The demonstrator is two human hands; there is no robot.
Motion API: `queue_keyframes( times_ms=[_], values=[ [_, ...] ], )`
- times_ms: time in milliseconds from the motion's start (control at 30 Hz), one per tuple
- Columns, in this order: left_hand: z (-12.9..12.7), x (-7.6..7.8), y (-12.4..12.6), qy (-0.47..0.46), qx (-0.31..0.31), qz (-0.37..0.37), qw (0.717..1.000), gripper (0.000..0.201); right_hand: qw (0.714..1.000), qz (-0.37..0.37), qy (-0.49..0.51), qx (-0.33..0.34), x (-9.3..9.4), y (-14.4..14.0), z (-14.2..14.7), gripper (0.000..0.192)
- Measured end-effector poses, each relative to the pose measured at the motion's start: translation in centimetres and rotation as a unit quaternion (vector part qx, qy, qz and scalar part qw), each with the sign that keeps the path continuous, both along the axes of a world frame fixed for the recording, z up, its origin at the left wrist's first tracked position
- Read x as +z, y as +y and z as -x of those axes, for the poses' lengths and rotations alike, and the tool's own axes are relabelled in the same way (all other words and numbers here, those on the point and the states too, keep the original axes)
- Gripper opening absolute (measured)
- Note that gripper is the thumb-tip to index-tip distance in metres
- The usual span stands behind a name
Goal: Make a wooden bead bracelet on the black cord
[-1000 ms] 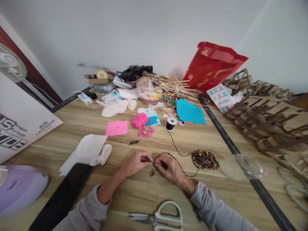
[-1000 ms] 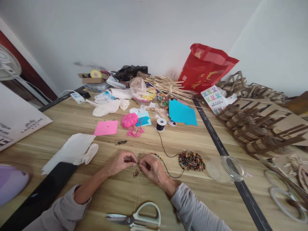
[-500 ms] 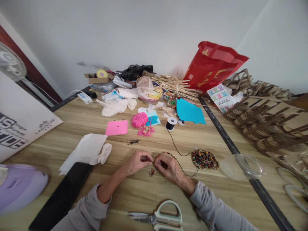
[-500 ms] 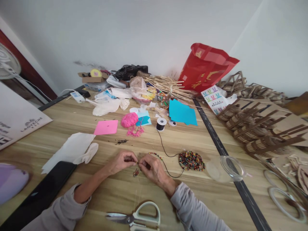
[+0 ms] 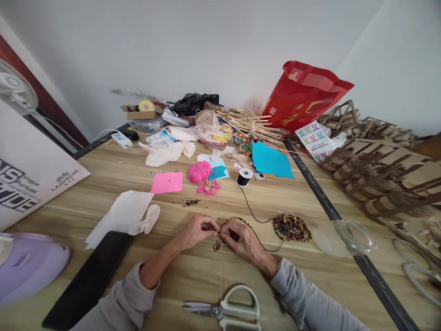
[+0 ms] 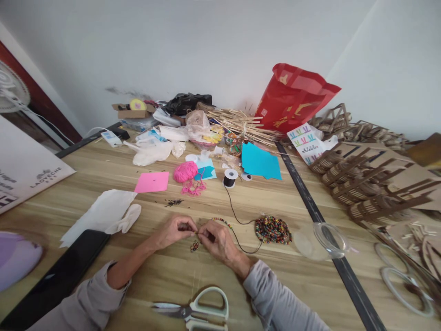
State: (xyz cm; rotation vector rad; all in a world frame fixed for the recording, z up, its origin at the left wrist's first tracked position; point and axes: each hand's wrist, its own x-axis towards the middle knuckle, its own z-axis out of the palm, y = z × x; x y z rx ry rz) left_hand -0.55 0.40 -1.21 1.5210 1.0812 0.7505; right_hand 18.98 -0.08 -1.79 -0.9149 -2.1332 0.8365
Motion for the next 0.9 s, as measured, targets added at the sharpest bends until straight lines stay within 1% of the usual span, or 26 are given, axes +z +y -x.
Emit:
queue_keyframes(
  times_ms=[267, 567, 900],
  values=[
    [-0.05, -0.1, 0.06, -0.012, 0.003, 0.008, 1.0, 0.007, 1.0, 0.003, 0.001, -0.001, 0.18, -0.05, 0.06, 0.011],
    [0.0, -0.08, 0.05, -0.009, 0.011, 0.012, 1.0, 0.008, 1.0, 0.005, -0.003, -0.012, -0.13, -0.01, 0.0, 0.01],
    [-0.04, -0.14, 0.05, -0.012, 0.012, 0.015, 1.0, 0.008, 1.0, 0.005, -0.002, -0.013, 0.16, -0.06, 0.08, 0.011]
  ],
)
